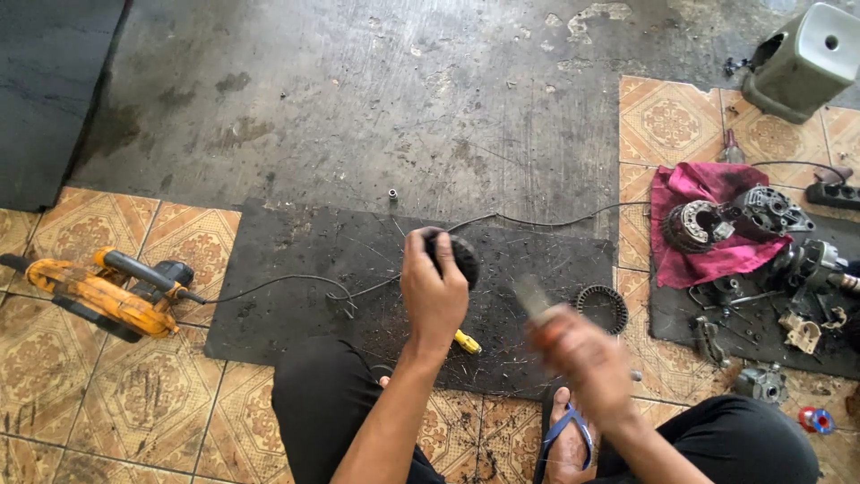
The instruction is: Removing copper windings from a motor stator using pliers and a screwdriver
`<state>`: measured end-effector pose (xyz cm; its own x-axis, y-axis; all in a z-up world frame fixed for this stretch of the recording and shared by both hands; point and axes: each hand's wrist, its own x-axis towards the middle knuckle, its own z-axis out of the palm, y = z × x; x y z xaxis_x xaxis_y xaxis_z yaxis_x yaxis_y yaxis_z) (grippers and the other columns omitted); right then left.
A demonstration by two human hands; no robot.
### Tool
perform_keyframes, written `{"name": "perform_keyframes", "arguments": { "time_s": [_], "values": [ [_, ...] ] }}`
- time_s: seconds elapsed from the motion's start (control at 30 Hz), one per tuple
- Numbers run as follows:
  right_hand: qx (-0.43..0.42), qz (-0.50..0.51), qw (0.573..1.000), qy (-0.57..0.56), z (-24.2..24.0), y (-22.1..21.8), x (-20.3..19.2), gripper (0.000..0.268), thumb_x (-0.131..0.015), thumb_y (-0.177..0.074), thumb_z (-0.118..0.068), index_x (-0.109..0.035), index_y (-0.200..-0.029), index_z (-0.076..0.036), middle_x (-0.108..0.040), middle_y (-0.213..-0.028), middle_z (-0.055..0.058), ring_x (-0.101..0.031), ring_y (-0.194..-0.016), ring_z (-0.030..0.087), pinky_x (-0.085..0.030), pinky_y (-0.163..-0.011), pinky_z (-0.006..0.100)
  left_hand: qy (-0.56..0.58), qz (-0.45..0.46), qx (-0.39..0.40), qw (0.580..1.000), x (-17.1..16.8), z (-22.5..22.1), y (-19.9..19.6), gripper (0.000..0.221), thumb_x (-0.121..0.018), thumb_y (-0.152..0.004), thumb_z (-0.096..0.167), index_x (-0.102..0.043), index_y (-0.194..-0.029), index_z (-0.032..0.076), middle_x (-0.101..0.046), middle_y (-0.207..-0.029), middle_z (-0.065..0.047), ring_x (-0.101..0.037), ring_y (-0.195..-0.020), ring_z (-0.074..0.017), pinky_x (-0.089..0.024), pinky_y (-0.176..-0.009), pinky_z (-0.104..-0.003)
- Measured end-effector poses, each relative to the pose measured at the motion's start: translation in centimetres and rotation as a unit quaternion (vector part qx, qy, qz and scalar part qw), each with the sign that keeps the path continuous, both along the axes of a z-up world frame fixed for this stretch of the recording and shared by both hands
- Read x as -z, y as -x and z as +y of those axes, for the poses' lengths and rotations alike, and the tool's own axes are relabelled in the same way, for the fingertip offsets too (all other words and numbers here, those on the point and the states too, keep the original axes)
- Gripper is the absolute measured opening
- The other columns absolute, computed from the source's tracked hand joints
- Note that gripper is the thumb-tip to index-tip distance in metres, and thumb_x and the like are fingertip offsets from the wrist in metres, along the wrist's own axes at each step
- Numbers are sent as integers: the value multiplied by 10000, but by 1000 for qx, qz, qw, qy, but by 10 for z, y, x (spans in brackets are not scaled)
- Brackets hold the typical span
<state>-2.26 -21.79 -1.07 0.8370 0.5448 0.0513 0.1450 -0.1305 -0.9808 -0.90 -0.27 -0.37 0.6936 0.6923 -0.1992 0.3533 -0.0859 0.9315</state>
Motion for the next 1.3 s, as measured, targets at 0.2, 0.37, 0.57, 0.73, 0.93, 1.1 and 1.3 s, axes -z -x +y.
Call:
{"name": "perform_keyframes", "arguments": {
  "time_s": [0.2,0.37,0.57,0.73,0.93,1.1,1.3],
  "values": [
    [137,204,940,-238,-21,-23,-4,430,-445,-1035,-256,-599,-1042,145,-616,-821,263,-576,-684,320,-429,-519,362,355,-115,87,924,-11,3,-5,226,-529,-1048,285,-610,-960,93,-705,-881,-93,-697,-740,-223,-608,-654,-379],
    [194,264,900,-289,-30,-30,-21,346,-368,-1067,-330,-571,-1101,-52,-583,-1033,187,-480,-741,228,-354,-558,305,235,0,109,966,-17,6,-11,555,-519,-951,416,-613,-1360,52,-659,-1361,-77,-597,-1274,-222,-454,-1094,-358],
    [3,13,985,-174,-41,-10,-30,450,-511,-942,-272,-449,-568,-29,-559,-854,220,-530,-653,261,-442,-567,348,331,33,-144,932,-25,11,-18,702,-358,-1000,463,-201,-1617,166,-251,-1676,-97,-291,-1528,-295,-273,-1227,-501],
    [64,116,938,-320,-52,-26,-39,306,-539,-957,-265,-598,-861,20,-598,-1049,205,-625,-853,264,-534,-724,328,-78,-20,84,993,13,9,-14,345,-416,-1044,363,-593,-1146,85,-700,-1052,-126,-688,-957,-284,-589,-779,-417],
    [245,228,858,-389,-58,-44,-80,248,-552,-956,-365,-549,-794,-177,-579,-923,16,-463,-738,96,-320,-561,200,348,-79,211,910,4,12,-10,245,-505,-1045,281,-607,-1026,60,-652,-917,-113,-643,-790,-245,-600,-665,-417],
    [253,187,873,-373,-50,-41,-74,299,-466,-1010,-337,-654,-1128,-137,-648,-949,28,-590,-795,136,-470,-642,278,459,-97,-67,881,-8,6,-12,412,-512,-1027,356,-594,-1282,43,-618,-915,-137,-616,-669,-243,-526,-410,-347],
    [225,292,924,-103,-23,-30,-47,397,-371,-1064,-180,-627,-1186,99,-694,-1254,270,-614,-973,349,-434,-827,473,426,-36,-154,891,-7,-3,-4,397,-422,-1072,362,-556,-1312,76,-618,-940,-128,-594,-753,-235,-513,-539,-362]
  ]
}}
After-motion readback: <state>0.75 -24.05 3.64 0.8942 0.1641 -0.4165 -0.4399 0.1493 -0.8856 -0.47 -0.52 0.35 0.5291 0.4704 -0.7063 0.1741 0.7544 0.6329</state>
